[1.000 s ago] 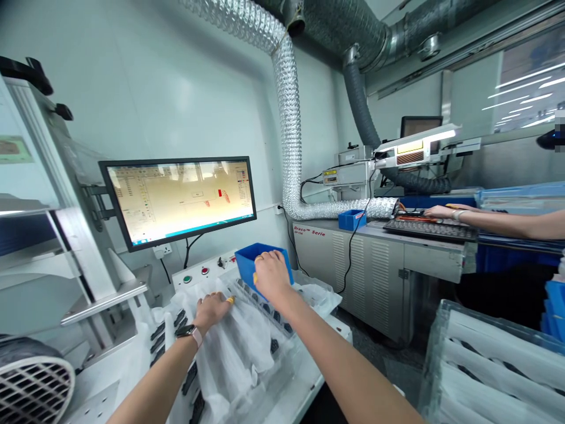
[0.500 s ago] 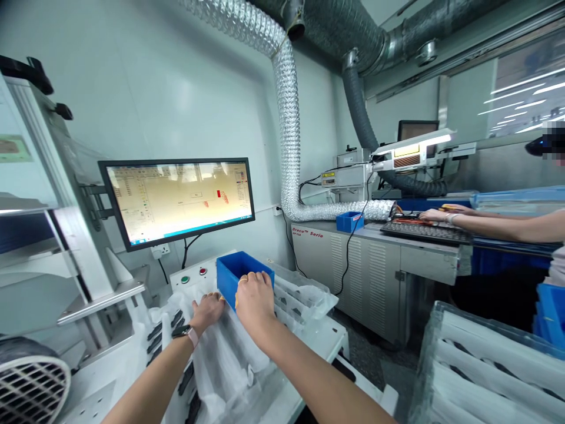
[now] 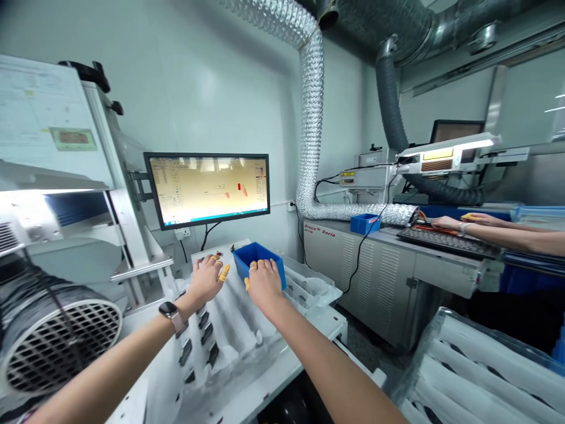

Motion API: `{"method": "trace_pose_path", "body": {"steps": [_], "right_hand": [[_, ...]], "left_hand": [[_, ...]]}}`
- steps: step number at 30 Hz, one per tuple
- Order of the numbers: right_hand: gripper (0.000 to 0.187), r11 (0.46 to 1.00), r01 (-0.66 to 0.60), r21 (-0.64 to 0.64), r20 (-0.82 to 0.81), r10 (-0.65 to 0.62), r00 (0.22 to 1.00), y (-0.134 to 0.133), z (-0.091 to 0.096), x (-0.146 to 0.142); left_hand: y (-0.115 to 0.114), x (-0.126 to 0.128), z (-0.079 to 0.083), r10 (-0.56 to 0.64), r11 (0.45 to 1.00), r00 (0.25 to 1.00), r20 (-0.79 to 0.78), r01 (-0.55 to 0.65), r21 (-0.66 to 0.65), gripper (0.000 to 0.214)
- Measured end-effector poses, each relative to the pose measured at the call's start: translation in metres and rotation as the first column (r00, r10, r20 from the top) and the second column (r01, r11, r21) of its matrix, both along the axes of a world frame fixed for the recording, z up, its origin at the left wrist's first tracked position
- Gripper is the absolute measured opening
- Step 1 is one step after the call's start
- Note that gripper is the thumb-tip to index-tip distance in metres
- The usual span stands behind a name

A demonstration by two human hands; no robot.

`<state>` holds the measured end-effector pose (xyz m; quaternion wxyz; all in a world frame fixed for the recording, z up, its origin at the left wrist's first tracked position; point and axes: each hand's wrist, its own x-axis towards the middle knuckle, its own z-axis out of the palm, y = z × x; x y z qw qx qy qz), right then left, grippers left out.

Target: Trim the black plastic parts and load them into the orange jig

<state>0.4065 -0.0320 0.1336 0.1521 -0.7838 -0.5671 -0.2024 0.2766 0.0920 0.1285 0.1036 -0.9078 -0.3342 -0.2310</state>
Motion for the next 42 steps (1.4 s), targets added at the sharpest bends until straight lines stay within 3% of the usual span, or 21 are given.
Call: {"method": "trace_pose_path", "body": {"steps": [3, 6, 8, 11, 13, 16, 19, 22, 23, 25, 28, 30, 32, 36, 39, 42], "right_hand": [[0.041, 0.999, 0.023, -0.024, -0.02, -0.023, 1.0, -0.001, 0.004, 0.0], [0.028, 0.997, 0.029, -0.077, -0.042, -0.032, 0.999, -0.001, 0.012, 0.001], [0.026, 0.995, 0.041, -0.094, -0.057, -0.047, 0.997, -0.001, 0.019, -0.002], [0.041, 0.997, 0.052, -0.061, -0.074, -0.056, 0.996, 0.0, 0.033, -0.018], [0.044, 0.999, -0.004, -0.054, -0.097, -0.001, 0.995, 0.0, 0.042, -0.037], [0.032, 0.971, -0.196, -0.14, -0.175, 0.171, 0.97, 0.001, 0.047, -0.079], [0.023, 0.847, -0.457, -0.271, -0.324, 0.366, 0.872, 0.001, 0.041, -0.135], [0.021, 0.614, -0.677, -0.406, -0.534, 0.441, 0.721, 0.002, 0.024, -0.198], [0.021, 0.57, -0.701, -0.429, -0.567, 0.434, 0.7, 0.003, 0.017, -0.218], [0.023, 0.597, -0.688, -0.412, -0.556, 0.433, 0.709, 0.005, 0.001, -0.251], [0.022, 0.733, -0.611, -0.299, -0.482, 0.436, 0.76, 0.008, -0.029, -0.281], [0.024, 0.799, -0.561, -0.217, -0.447, 0.429, 0.785, 0.01, -0.054, -0.285], [0.022, 0.848, -0.527, -0.053, -0.464, 0.446, 0.765, 0.012, -0.08, -0.282], [0.013, 0.845, -0.532, 0.057, -0.576, 0.464, 0.673, 0.021, -0.114, -0.271], [0.012, 0.834, -0.525, 0.17, -0.717, 0.47, 0.515, 0.028, -0.122, -0.267], [0.017, 0.806, -0.528, 0.268, -0.804, 0.489, 0.339, 0.032, -0.124, -0.265]], "left_hand": [[-0.03, -0.046, 0.018, -0.047, 0.998, 0.999, -0.01, 0.048, 0.047, 0.032], [-0.069, -0.104, 0.026, -0.146, 0.983, 0.989, -0.03, 0.148, 0.107, 0.036], [-0.094, -0.149, 0.025, -0.2, 0.973, 0.979, -0.043, 0.204, 0.111, 0.032], [-0.118, -0.224, 0.013, -0.239, 0.969, 0.969, -0.056, 0.242, 0.056, 0.023], [-0.123, -0.275, -0.003, -0.183, 0.983, 0.982, -0.05, 0.182, -0.014, 0.02], [-0.126, -0.345, -0.033, 0.08, 0.988, 0.997, 0.018, -0.077, -0.138, 0.023], [-0.133, -0.383, -0.062, 0.27, 0.923, 0.959, 0.09, -0.23, -0.309, 0.022], [-0.138, -0.371, -0.082, 0.299, 0.886, 0.935, 0.193, -0.196, -0.42, 0.019], [-0.138, -0.357, -0.086, 0.296, 0.879, 0.933, 0.204, -0.182, -0.441, 0.018], [-0.135, -0.322, -0.092, 0.325, 0.858, 0.927, 0.185, -0.207, -0.471, 0.018], [-0.124, -0.275, -0.099, 0.429, 0.803, 0.902, 0.046, -0.358, -0.476, 0.023], [-0.117, -0.258, -0.104, 0.466, 0.783, 0.885, -0.003, -0.414, -0.465, 0.029], [-0.111, -0.254, -0.109, 0.474, 0.782, 0.881, -0.009, -0.425, -0.455, 0.03], [-0.106, -0.263, -0.116, 0.527, 0.743, 0.85, 0.024, -0.446, -0.498, 0.014], [-0.106, -0.268, -0.116, 0.546, 0.733, 0.828, 0.13, -0.397, -0.553, 0.003], [-0.106, -0.271, -0.118, 0.536, 0.746, 0.791, 0.296, -0.279, -0.605, 0.007]]}}
